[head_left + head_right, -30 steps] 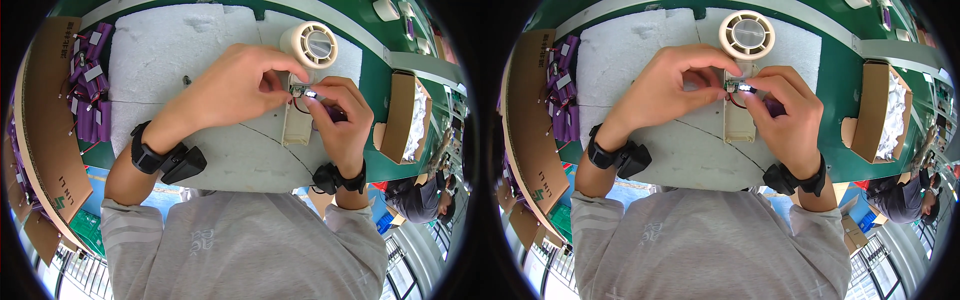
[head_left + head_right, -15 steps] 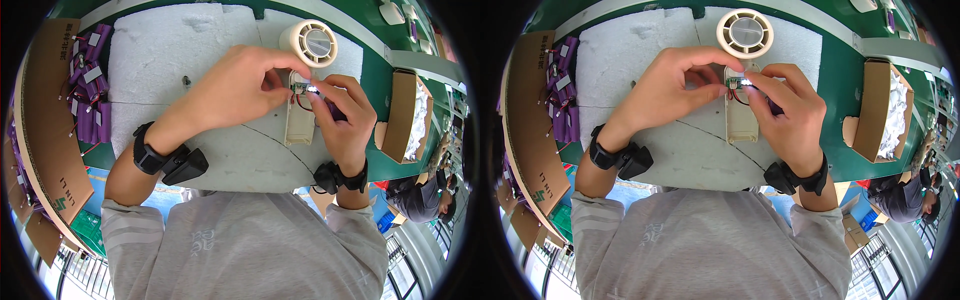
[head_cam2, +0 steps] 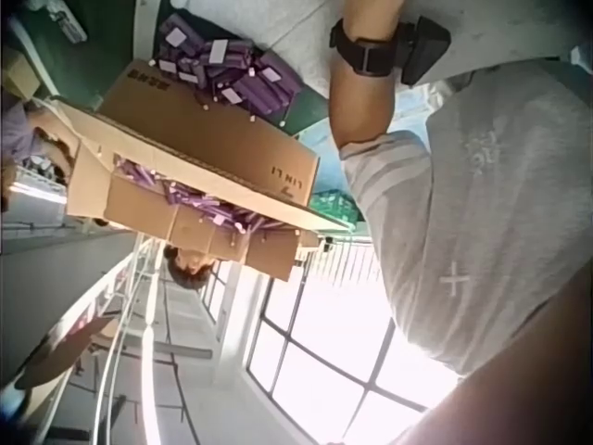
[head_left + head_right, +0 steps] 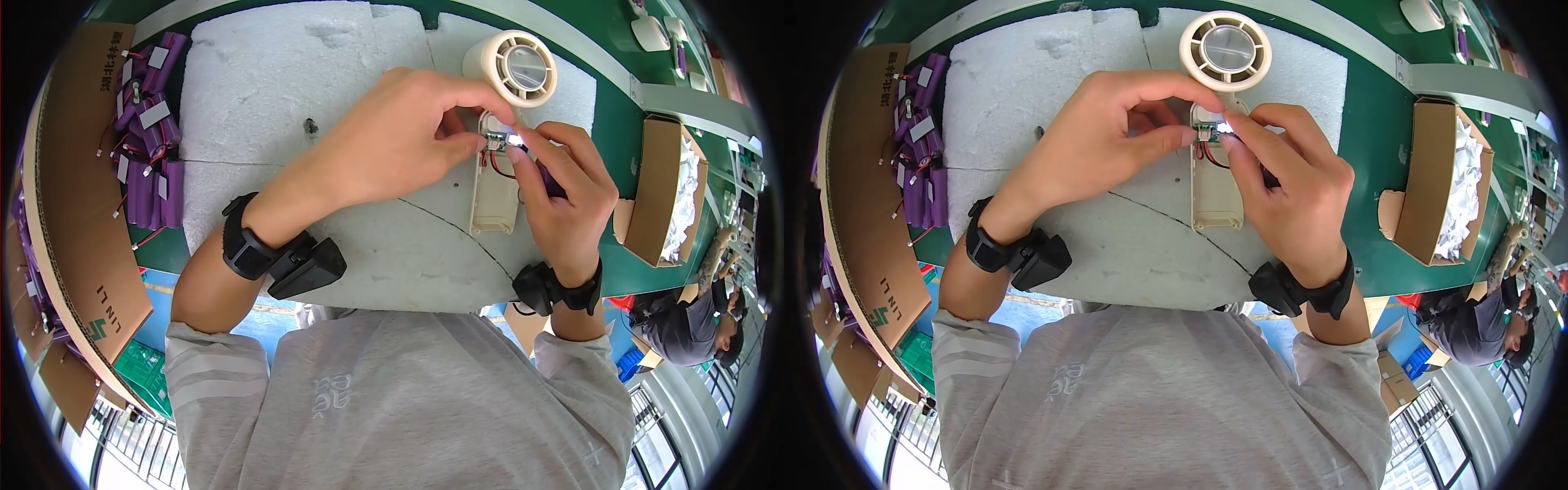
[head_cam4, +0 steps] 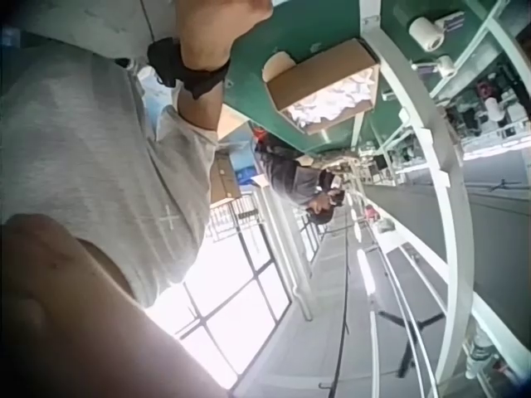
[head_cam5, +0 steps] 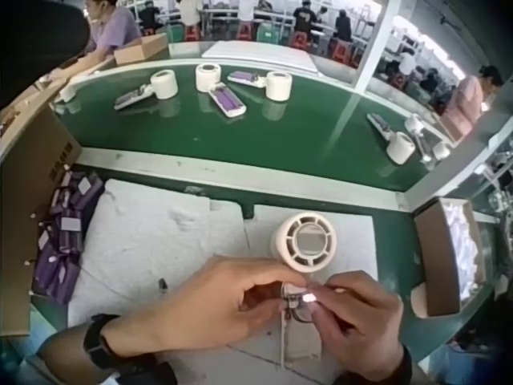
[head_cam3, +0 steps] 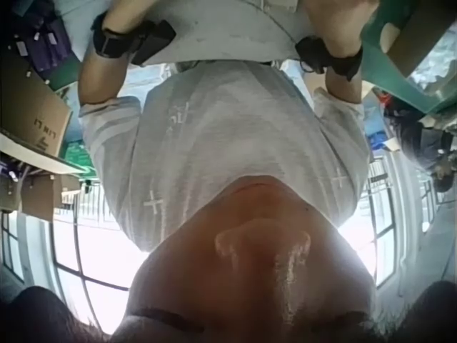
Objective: Assembling batteries and circuit boards into plastic housings on a production line.
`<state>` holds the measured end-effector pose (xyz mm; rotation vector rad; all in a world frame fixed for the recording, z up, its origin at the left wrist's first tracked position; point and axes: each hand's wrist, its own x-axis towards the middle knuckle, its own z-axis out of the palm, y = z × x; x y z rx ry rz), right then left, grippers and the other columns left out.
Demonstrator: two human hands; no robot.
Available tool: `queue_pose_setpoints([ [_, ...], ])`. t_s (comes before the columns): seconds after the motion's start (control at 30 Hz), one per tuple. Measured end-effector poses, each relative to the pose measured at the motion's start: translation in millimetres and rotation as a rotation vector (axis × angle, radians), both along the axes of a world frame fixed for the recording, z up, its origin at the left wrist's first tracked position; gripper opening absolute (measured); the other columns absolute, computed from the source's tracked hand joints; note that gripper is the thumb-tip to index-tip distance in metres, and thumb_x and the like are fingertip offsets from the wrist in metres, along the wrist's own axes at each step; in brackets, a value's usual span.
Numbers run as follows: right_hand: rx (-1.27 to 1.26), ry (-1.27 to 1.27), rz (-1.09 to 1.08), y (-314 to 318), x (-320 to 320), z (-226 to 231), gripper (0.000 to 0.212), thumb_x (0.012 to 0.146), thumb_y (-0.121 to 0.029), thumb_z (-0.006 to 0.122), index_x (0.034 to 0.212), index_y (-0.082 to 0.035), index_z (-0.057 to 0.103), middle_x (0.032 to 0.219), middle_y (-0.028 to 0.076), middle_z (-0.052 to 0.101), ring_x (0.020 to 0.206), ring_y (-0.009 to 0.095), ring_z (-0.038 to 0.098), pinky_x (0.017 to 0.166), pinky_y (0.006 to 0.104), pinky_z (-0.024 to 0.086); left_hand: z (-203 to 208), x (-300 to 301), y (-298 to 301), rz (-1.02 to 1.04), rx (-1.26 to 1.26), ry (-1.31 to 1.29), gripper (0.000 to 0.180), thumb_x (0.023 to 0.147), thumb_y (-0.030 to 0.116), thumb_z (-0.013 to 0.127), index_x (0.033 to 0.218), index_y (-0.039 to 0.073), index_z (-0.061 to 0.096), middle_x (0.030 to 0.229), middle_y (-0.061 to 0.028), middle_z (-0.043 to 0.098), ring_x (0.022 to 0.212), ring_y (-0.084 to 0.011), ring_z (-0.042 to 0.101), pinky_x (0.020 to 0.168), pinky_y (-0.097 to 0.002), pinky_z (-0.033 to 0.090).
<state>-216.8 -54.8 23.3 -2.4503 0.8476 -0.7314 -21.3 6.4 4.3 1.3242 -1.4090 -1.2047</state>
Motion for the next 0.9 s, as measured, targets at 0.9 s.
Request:
queue_pose_setpoints([
  [0.9, 0.681, 0.174, -0.089, -12.6, 0.3, 13.8, 0.03, 0.083, -0.005, 0.072, 0.109, -0.002, 0.056, 0.085, 0.0, 0.058, 0.061, 0.002, 0.052, 0.049, 0.0177, 0.038, -4.2, -8.4, 1.1, 0.106, -0.351, -0.269, 0.04, 0.075, -0.007, 0.06, 0.107, 0.014, 0.074, 0.099, -0.0126, 0.07, 0.072, -0.0247, 0.066, 0.061, -0.0291, 0.05],
])
